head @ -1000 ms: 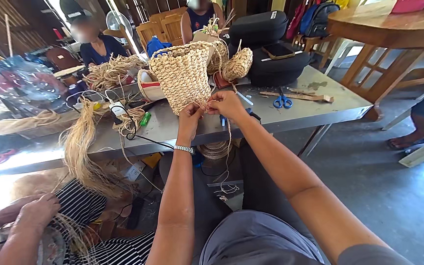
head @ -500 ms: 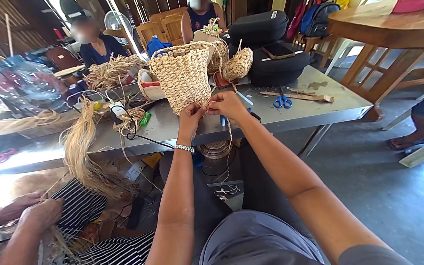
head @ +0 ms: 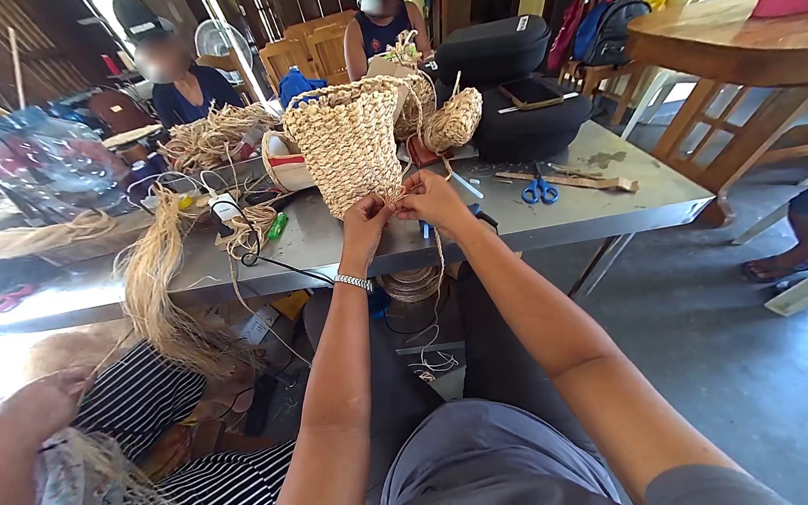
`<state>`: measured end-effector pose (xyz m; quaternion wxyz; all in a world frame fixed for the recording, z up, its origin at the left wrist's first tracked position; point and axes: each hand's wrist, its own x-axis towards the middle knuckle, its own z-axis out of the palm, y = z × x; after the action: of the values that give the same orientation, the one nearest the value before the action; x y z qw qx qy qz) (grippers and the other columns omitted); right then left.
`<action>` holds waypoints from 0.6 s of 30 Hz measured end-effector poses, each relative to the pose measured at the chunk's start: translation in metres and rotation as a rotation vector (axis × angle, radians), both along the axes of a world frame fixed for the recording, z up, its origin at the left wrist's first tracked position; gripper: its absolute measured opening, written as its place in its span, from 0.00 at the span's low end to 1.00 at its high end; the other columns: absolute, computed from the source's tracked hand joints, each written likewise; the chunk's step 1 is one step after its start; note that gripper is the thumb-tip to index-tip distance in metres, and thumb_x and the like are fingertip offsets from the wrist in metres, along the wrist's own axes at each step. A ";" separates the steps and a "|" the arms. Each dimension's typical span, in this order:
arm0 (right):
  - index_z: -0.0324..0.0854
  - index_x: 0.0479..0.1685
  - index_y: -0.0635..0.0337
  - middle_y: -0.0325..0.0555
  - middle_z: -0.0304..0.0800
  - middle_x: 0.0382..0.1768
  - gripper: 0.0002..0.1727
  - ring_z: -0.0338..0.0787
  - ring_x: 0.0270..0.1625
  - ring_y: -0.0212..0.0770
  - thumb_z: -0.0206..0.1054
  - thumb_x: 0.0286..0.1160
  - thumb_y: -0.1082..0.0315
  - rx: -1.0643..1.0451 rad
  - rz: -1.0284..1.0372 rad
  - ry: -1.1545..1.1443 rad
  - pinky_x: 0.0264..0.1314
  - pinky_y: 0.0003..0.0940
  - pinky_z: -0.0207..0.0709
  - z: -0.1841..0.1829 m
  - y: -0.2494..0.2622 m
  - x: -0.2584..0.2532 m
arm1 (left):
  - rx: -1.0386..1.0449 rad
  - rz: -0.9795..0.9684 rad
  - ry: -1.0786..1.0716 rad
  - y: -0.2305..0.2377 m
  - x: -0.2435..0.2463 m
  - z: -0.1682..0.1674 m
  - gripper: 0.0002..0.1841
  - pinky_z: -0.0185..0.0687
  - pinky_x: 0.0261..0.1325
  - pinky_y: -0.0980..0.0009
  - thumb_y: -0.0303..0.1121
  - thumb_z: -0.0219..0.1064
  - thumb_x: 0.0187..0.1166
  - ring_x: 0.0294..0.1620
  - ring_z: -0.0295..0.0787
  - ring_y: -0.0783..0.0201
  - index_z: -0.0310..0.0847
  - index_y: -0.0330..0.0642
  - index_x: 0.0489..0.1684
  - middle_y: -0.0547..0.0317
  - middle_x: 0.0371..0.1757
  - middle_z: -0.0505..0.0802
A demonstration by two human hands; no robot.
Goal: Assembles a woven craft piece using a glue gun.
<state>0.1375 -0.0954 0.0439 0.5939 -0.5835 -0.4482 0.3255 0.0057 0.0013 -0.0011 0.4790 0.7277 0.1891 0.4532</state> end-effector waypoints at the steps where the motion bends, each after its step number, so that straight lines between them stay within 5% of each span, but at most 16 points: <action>1: 0.69 0.70 0.70 0.59 0.88 0.50 0.23 0.95 0.42 0.42 0.65 0.77 0.81 0.003 -0.005 0.004 0.50 0.36 0.91 0.000 0.000 0.000 | 0.002 0.010 0.008 -0.001 0.000 0.001 0.03 0.86 0.45 0.71 0.25 0.70 0.79 0.35 0.86 0.71 0.83 0.33 0.41 0.60 0.34 0.89; 18: 0.68 0.75 0.66 0.55 0.93 0.42 0.23 0.96 0.38 0.40 0.60 0.82 0.76 -0.062 -0.035 -0.047 0.47 0.35 0.91 0.007 0.002 0.002 | -0.012 0.006 0.017 -0.001 0.000 0.000 0.05 0.89 0.45 0.70 0.23 0.72 0.76 0.33 0.88 0.70 0.83 0.33 0.41 0.59 0.34 0.90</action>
<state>0.1393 -0.0932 0.0514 0.5702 -0.6170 -0.4416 0.3151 0.0058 0.0001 -0.0009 0.4804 0.7278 0.1981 0.4474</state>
